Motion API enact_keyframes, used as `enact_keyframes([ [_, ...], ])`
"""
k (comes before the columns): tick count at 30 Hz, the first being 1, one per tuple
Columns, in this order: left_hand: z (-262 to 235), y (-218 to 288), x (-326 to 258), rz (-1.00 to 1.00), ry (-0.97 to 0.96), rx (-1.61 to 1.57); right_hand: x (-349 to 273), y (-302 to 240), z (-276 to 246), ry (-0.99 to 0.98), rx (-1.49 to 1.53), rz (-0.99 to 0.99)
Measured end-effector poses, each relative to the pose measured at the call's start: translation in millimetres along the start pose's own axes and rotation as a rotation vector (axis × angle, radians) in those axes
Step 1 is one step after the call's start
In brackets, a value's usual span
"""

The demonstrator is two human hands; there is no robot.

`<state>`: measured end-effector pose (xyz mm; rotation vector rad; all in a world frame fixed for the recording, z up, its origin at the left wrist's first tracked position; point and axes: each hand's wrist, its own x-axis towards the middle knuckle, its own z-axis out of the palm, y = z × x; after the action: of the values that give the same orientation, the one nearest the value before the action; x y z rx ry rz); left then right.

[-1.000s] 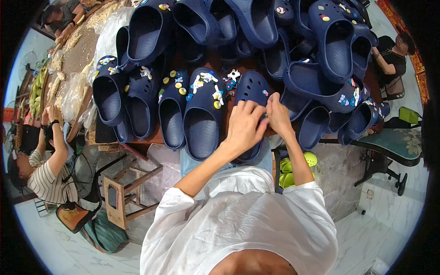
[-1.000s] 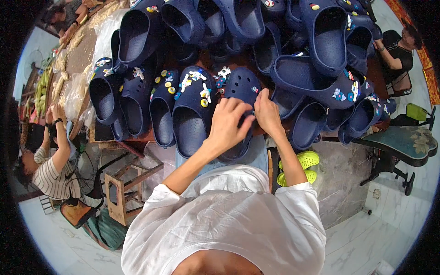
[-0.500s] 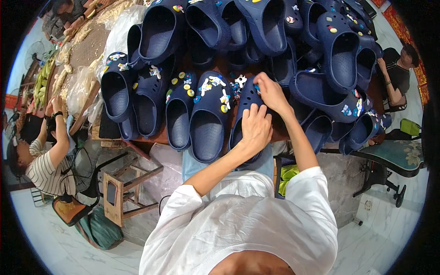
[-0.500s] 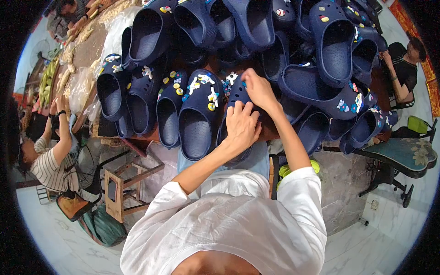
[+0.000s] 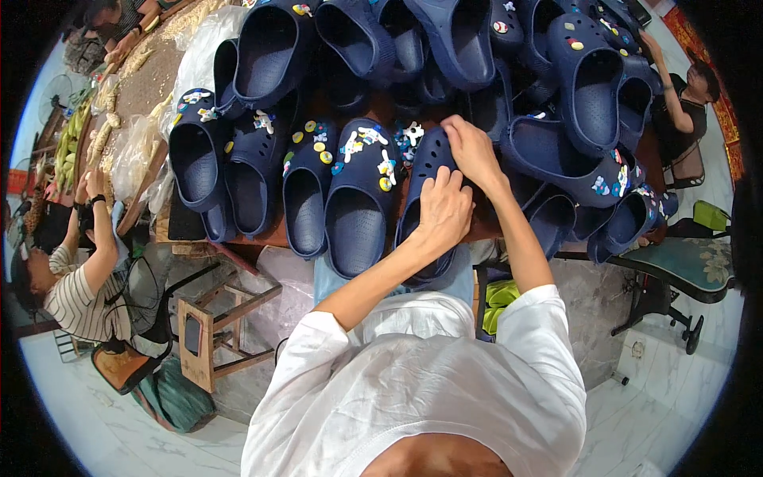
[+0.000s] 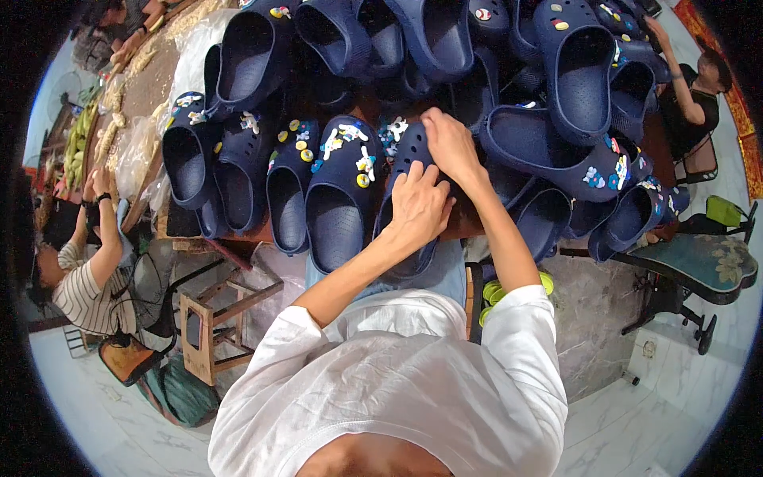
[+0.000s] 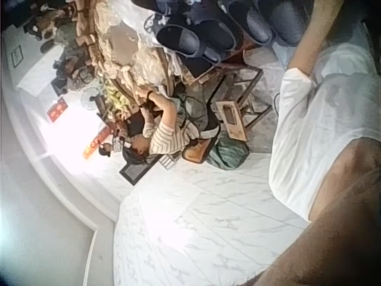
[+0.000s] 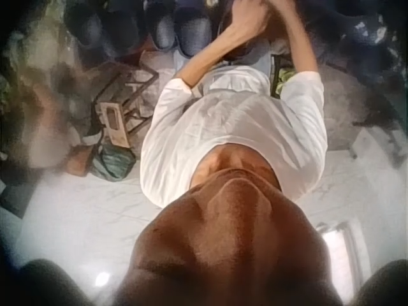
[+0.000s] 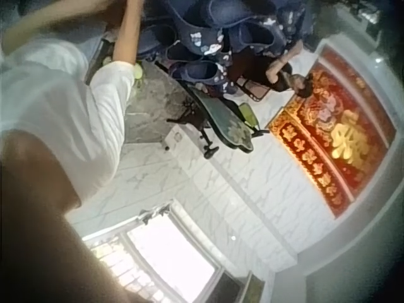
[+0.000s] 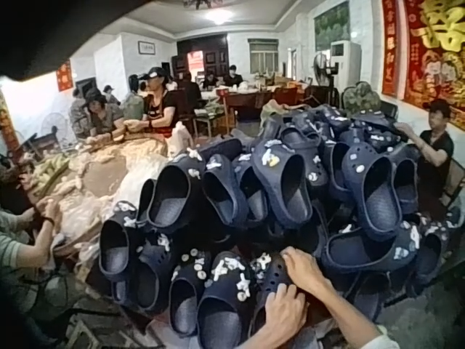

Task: Decorating blue clog-style shoes by inserting small cartoon character charms into the holes.

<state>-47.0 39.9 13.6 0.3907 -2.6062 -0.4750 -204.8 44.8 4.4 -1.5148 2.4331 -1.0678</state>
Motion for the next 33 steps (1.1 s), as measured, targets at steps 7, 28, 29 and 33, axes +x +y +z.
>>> enact_keyframes([
  [7,-4.4,-1.6,5.6,-0.031,-0.022,0.05,-52.0,13.4,-20.8,-0.26,-0.152,0.328],
  [28,18.9,-3.1,-3.4,0.027,0.149,-0.087,-74.8,19.1,-5.8,0.134,0.001,-0.107],
  [29,18.6,-2.8,-3.1,0.012,0.174,-0.105,-70.8,18.9,-7.7,0.074,0.079,-0.06],
  [33,15.4,-5.7,2.7,-0.027,0.258,-0.174,-52.8,19.0,-12.6,-0.046,0.187,0.009],
])
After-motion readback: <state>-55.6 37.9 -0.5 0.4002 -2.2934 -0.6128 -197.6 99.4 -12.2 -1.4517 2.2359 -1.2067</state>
